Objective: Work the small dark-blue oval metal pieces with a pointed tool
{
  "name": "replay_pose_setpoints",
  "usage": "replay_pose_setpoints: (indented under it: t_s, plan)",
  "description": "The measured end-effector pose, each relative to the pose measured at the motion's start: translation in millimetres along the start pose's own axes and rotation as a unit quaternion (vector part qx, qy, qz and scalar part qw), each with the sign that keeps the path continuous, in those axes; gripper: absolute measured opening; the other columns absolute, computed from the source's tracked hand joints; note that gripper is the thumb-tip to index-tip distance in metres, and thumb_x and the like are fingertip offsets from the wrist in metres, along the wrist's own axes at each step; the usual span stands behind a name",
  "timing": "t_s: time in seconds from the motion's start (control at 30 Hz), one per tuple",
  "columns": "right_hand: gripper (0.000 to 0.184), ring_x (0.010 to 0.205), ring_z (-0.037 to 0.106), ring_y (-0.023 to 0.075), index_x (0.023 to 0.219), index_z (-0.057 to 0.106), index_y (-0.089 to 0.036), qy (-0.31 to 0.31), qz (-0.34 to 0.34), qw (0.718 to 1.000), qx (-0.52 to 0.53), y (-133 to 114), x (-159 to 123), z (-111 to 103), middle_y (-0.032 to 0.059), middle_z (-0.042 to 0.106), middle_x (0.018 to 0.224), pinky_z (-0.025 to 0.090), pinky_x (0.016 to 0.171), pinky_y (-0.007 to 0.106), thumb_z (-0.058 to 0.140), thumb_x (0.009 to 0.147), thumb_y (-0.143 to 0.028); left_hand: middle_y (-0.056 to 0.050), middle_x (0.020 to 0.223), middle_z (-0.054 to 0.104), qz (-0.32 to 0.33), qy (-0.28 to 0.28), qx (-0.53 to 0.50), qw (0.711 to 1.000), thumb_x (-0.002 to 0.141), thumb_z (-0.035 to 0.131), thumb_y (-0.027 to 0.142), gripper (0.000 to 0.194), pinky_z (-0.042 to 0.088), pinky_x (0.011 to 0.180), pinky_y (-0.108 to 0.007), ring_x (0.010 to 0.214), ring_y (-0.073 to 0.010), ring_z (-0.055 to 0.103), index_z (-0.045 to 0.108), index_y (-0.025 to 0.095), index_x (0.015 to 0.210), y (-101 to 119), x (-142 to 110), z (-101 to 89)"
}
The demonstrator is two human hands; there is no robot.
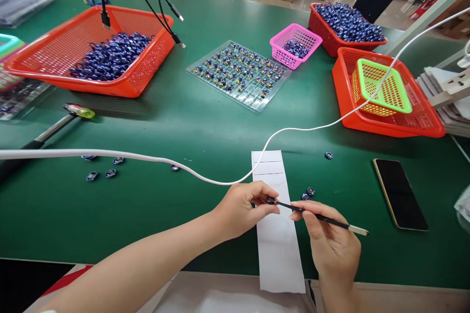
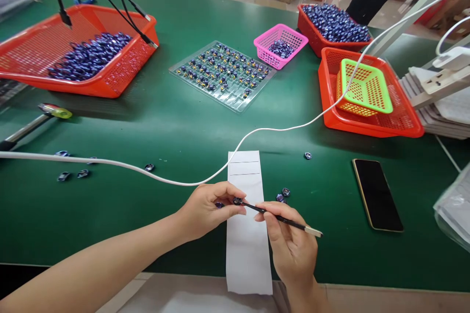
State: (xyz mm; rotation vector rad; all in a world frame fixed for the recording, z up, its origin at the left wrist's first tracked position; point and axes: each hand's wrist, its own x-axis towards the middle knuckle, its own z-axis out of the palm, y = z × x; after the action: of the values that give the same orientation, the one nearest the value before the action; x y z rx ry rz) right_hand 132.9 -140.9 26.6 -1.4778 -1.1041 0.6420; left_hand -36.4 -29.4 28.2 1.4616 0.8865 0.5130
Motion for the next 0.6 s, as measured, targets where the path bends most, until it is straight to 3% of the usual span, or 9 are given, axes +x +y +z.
replay_pose_setpoints:
  t_s: [0.3, 0.6]
  plan:
    - [0.014, 0.071, 0.072, 0.0174, 0.103, 0.069, -0.020, 0.028, 0.003, 1.000, 0.012, 2.0, -1.5, -0.2, 0.0059, 0.073, 0.099, 0.062, 0.075, 0.034, 0.063, 0.091, -0.016, -0.003, 0.083, 0.076, -0.002, -0.002, -0.020, 1.000, 0.074, 0.078, 0.024, 0.020, 0.055, 0.068, -0.024, 0.069, -0.0135, 0.068, 0.071, 0.017, 0.092, 0.5, -0.1, 0.4]
    - [0.016, 0.074, 0.072, 0.0173, 0.104, 0.069, -0.021, 0.014, 0.005, 1.000, 0.002, 1.4, -1.9, 0.7, 0.0054, 0.072, 0.100, 0.062, 0.071, 0.031, 0.062, 0.091, -0.016, -0.003, 0.078, 0.073, -0.014, -0.006, -0.024, 1.000, 0.074, 0.078, 0.026, 0.024, 0.053, 0.065, -0.024, 0.067, -0.0133, 0.066, 0.071, 0.016, 0.094, -2.4, -0.8, 1.0]
